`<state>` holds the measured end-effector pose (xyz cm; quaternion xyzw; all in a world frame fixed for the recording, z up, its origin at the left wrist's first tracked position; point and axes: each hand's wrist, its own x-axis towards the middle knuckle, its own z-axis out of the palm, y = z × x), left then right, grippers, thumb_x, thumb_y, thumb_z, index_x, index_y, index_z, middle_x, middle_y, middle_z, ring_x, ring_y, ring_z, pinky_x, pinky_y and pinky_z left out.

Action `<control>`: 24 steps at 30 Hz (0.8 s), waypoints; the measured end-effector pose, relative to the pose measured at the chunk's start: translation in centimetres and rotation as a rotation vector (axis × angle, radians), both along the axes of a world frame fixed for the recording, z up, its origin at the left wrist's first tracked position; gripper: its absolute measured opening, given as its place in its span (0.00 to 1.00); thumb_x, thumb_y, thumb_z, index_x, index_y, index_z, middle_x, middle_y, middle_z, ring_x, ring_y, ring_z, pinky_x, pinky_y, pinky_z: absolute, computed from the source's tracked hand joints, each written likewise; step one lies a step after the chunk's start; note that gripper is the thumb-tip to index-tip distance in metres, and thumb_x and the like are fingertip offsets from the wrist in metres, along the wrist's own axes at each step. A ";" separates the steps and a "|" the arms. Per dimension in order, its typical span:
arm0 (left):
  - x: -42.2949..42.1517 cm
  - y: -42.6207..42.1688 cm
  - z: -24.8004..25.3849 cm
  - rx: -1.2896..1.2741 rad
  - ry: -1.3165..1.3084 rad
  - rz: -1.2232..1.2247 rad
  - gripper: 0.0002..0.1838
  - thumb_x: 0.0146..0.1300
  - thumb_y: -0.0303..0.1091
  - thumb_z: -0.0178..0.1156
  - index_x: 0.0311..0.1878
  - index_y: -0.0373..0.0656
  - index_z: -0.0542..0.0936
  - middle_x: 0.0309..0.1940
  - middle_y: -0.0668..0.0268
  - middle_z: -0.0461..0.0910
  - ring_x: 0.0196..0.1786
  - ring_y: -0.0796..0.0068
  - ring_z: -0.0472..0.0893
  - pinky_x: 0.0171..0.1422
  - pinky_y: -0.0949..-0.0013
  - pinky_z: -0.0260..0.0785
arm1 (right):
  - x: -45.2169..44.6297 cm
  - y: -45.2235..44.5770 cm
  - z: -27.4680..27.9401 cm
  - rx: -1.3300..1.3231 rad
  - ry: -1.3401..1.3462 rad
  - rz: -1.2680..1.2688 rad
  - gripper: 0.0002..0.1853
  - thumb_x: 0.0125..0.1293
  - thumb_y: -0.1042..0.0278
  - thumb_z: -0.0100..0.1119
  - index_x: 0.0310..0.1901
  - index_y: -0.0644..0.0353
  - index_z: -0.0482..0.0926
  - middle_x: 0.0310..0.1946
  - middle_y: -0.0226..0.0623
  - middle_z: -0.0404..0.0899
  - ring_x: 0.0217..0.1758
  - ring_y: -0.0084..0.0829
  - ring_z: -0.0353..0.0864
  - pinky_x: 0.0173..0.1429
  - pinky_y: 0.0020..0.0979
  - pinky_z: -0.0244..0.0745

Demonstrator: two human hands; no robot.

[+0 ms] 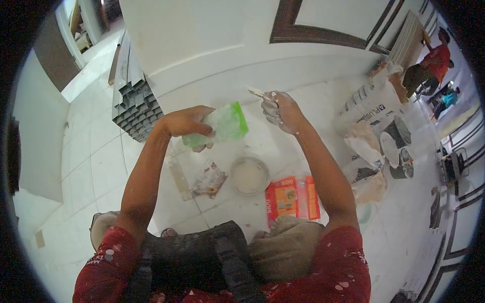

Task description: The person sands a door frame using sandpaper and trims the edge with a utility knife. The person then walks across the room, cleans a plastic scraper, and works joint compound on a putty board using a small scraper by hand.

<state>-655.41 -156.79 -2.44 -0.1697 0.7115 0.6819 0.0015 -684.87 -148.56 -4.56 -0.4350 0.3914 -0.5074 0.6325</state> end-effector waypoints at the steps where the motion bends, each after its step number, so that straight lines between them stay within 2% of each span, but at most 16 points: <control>1: 0.1 -0.2 -0.1 -0.027 -0.012 0.025 0.21 0.56 0.29 0.61 0.53 0.34 0.72 0.28 0.56 0.82 0.20 0.68 0.80 0.26 0.67 0.74 | 0.1 0.2 0.2 0.004 0.003 0.069 0.12 0.72 0.59 0.45 0.31 0.52 0.68 0.17 0.20 0.59 0.16 0.16 0.54 0.19 0.23 0.52; 3: 0.0 -0.5 -0.5 -0.142 0.015 0.089 0.20 0.56 0.30 0.61 0.52 0.34 0.72 0.29 0.56 0.82 0.20 0.68 0.80 0.26 0.66 0.75 | 0.6 0.9 -0.1 0.025 -0.002 0.197 0.12 0.73 0.59 0.45 0.32 0.52 0.69 0.18 0.21 0.61 0.16 0.16 0.56 0.19 0.22 0.54; 4: -0.1 -0.5 -0.8 -0.223 0.053 0.132 0.20 0.56 0.30 0.61 0.52 0.34 0.73 0.29 0.57 0.82 0.20 0.68 0.80 0.27 0.66 0.75 | 0.9 1.1 -1.1 0.016 0.021 0.110 0.12 0.74 0.59 0.44 0.33 0.53 0.70 0.19 0.21 0.62 0.17 0.17 0.57 0.19 0.21 0.54; 5: 0.0 -0.5 -1.2 -0.183 0.043 0.119 0.19 0.57 0.30 0.61 0.51 0.34 0.73 0.29 0.57 0.82 0.21 0.68 0.80 0.28 0.66 0.75 | 1.4 1.3 -2.4 0.026 0.041 0.023 0.12 0.74 0.59 0.43 0.34 0.53 0.71 0.19 0.21 0.64 0.17 0.17 0.58 0.20 0.20 0.55; 7: 0.0 -0.8 -1.2 -0.017 -0.009 0.050 0.18 0.60 0.32 0.60 0.51 0.35 0.73 0.31 0.57 0.83 0.24 0.68 0.81 0.32 0.65 0.77 | 2.8 -0.4 -2.7 0.094 0.087 -0.491 0.18 0.75 0.49 0.44 0.29 0.50 0.67 0.18 0.21 0.61 0.16 0.16 0.53 0.18 0.21 0.51; 9: 0.3 -1.0 -2.1 -0.079 -0.052 0.170 0.17 0.62 0.34 0.58 0.50 0.34 0.74 0.34 0.57 0.83 0.28 0.67 0.82 0.35 0.64 0.78 | -1.0 -0.4 -2.9 -0.054 0.239 -0.286 0.15 0.75 0.54 0.42 0.32 0.51 0.70 0.19 0.22 0.63 0.17 0.16 0.56 0.19 0.20 0.53; 11: 1.0 -2.6 -6.2 -0.021 -0.083 0.320 0.19 0.63 0.36 0.57 0.52 0.32 0.74 0.37 0.54 0.83 0.31 0.64 0.83 0.37 0.63 0.80 | -2.5 0.2 -4.3 -0.031 0.413 -0.198 0.15 0.74 0.56 0.41 0.32 0.52 0.71 0.19 0.23 0.63 0.18 0.17 0.59 0.19 0.20 0.55; 13: 2.1 -4.9 -12.4 0.102 -0.131 0.488 0.19 0.61 0.36 0.57 0.50 0.30 0.76 0.36 0.54 0.83 0.32 0.63 0.84 0.36 0.64 0.80 | -2.5 0.2 -6.1 0.008 0.604 -0.134 0.14 0.74 0.58 0.41 0.32 0.54 0.71 0.20 0.24 0.64 0.18 0.17 0.61 0.20 0.20 0.57; 14: 3.3 -7.0 -16.7 0.137 -0.223 0.480 0.21 0.60 0.36 0.58 0.50 0.28 0.77 0.38 0.53 0.83 0.35 0.63 0.85 0.39 0.63 0.81 | -2.3 0.4 -8.2 0.037 0.708 -0.111 0.14 0.73 0.58 0.41 0.32 0.54 0.72 0.20 0.25 0.65 0.19 0.18 0.62 0.21 0.20 0.58; 16: 5.5 -7.7 -23.5 0.136 -0.331 0.612 0.23 0.62 0.39 0.61 0.56 0.34 0.75 0.43 0.57 0.81 0.34 0.65 0.83 0.38 0.63 0.80 | -1.5 1.0 -10.4 0.059 0.905 -0.026 0.15 0.72 0.61 0.42 0.31 0.59 0.72 0.22 0.27 0.69 0.20 0.18 0.64 0.23 0.23 0.63; 18: 8.1 -9.0 -30.7 -0.161 -0.584 0.656 0.22 0.58 0.39 0.65 0.52 0.37 0.79 0.41 0.60 0.81 0.33 0.66 0.80 0.33 0.62 0.75 | -1.3 1.5 -12.6 0.165 0.880 0.152 0.14 0.70 0.62 0.44 0.34 0.61 0.76 0.24 0.29 0.71 0.20 0.19 0.65 0.25 0.25 0.66; 19: 9.5 -8.9 -32.3 -0.200 -0.663 0.617 0.23 0.50 0.37 0.67 0.44 0.28 0.80 0.36 0.54 0.80 0.36 0.59 0.80 0.37 0.55 0.72 | -0.6 2.1 -13.0 0.188 0.902 0.229 0.13 0.70 0.63 0.45 0.36 0.61 0.78 0.25 0.29 0.72 0.21 0.19 0.65 0.25 0.25 0.66; 21: 11.2 -6.1 -32.1 -0.103 -0.646 0.721 0.20 0.50 0.35 0.66 0.43 0.29 0.80 0.36 0.55 0.79 0.39 0.61 0.79 0.37 0.55 0.73 | -0.6 2.2 -14.4 0.123 1.027 0.335 0.13 0.70 0.64 0.46 0.39 0.62 0.79 0.26 0.29 0.73 0.21 0.19 0.66 0.26 0.25 0.67; 24: 12.4 -4.6 -33.6 -0.014 -0.729 0.862 0.12 0.54 0.38 0.65 0.35 0.38 0.81 0.30 0.63 0.77 0.33 0.68 0.76 0.35 0.59 0.70 | -0.7 1.9 -15.3 0.107 1.137 0.414 0.12 0.70 0.65 0.46 0.42 0.62 0.79 0.27 0.30 0.74 0.22 0.20 0.67 0.28 0.26 0.68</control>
